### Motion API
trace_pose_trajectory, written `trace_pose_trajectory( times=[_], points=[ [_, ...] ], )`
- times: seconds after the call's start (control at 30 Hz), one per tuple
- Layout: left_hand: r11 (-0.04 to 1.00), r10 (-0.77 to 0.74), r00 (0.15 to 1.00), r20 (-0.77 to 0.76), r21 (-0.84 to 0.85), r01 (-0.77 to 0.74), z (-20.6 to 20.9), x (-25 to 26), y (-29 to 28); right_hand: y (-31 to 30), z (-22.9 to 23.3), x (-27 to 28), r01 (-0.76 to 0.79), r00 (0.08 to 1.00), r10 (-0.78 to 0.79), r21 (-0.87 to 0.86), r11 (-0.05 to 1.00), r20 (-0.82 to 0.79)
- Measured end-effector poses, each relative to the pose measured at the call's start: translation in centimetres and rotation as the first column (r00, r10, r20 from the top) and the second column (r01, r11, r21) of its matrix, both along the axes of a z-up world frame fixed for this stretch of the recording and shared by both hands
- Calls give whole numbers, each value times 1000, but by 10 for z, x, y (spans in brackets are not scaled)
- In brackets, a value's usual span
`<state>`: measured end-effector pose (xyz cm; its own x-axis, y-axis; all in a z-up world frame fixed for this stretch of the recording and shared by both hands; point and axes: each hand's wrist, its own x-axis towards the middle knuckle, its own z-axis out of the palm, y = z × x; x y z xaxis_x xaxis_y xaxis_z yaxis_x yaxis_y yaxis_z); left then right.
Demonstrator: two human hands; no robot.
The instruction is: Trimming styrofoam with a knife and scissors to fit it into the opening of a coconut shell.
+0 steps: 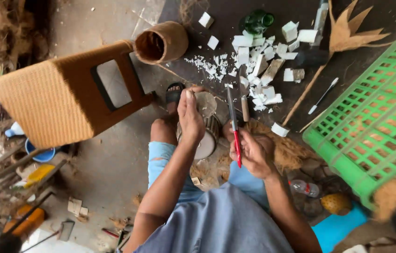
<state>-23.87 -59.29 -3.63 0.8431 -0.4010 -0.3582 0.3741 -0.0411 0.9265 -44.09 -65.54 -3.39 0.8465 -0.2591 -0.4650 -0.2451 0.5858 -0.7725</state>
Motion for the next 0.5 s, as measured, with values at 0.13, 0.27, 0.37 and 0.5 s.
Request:
trace_pose_trajectory(
  times=[0.13,0.27,0.37,0.5],
  points=[
    [977,92,993,-68,-186,-103,-79,-20,-16,15,-61,-3,99,992,-99,0,995,-73],
    [851,-62,981,-187,-523,-46,-142,-6,-18,24,-113,3,177,979,-175,5,984,-106],
    [818,-112,994,-6,-569,89,-168,4,-31,38,-150,5,196,975,-194,12,981,-105],
    [781,-137,986,90,-602,164,-189,5,-32,45,-173,21,226,971,-231,-85,970,-54]
  ],
)
